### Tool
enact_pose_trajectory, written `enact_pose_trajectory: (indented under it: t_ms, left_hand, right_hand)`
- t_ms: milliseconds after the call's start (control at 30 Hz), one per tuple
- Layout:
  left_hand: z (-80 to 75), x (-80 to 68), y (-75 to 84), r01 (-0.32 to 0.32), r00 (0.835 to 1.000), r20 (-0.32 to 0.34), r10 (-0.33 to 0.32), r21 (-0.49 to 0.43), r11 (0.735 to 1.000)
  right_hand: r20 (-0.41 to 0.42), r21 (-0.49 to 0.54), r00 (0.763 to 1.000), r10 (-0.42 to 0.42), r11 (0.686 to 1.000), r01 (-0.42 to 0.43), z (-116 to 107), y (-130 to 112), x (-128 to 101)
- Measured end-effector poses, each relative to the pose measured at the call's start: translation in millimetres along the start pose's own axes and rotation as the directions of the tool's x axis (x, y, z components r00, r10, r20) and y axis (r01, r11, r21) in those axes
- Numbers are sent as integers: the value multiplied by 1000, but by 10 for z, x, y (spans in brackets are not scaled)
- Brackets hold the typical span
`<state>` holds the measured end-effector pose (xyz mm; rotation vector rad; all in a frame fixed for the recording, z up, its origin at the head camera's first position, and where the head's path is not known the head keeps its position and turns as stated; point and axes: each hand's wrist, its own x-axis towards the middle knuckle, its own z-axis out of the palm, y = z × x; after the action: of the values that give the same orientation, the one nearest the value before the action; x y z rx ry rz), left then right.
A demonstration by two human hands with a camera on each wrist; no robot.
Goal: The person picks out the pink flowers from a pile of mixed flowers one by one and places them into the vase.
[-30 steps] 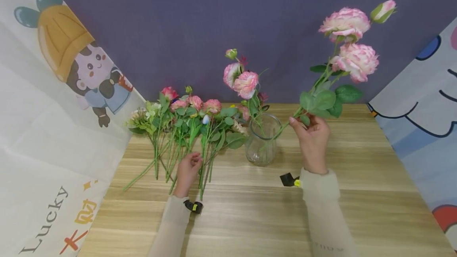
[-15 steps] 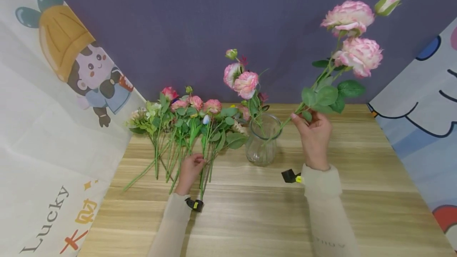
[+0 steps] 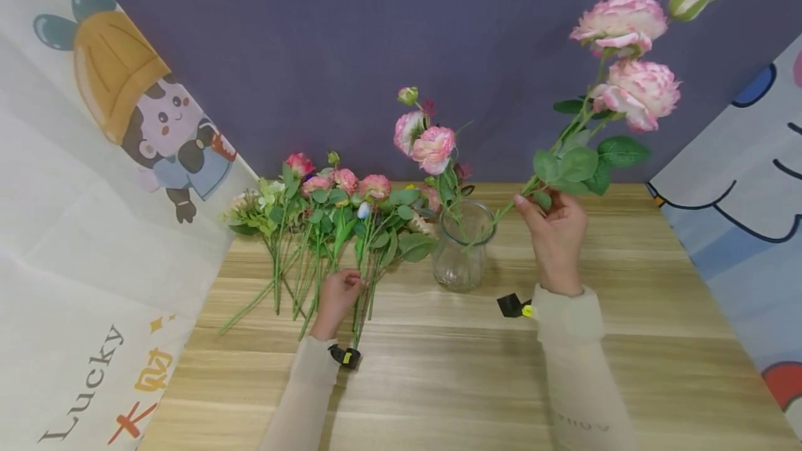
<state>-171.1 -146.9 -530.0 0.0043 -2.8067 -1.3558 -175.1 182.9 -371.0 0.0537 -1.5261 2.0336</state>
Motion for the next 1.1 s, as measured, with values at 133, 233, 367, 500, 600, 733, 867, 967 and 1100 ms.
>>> enact_pose_trajectory:
  t_ms: [133,233,367,500,600,733,867,967,1100]
  left_hand:
    - [0,-1,22,9,1000,-2,-9,-16,1000]
    - [-4,3,28,19,1000,0,-19,-22,1000]
    - [-3,9,32,33,999,0,-33,-31,999]
    - [5,10,37,35,999,-8,-35,-44,998]
    - [12,7,47,33,999,-12,-34,-46,998]
    - [28,3,48,48,999,-10,-49,-54,997]
    - [42,0,46,58,998,-16,-59,-61,996]
    - [52,3,41,56,998,-22,-57,-62,997]
    - [57,6,43,52,998,-26,-54,-65,997]
  right_hand:
    - [3,-12,1000,-2,1000,2,2,1,8]
    - [2,-11,1000,-8,1000,8,5,1,20]
    - [0,5,1000,-25,1000,25,9,-5,40]
    - [5,21,999,-42,999,42,15,-18,62]
    - [10,29,999,-45,999,45,15,-31,81]
    - [17,25,999,-47,999,47,17,-49,100]
    - [22,7,999,-37,999,37,17,-44,101]
    - [26,-10,999,-21,1000,21,18,-28,95]
    - [28,-16,999,-20,1000,21,21,-2,98]
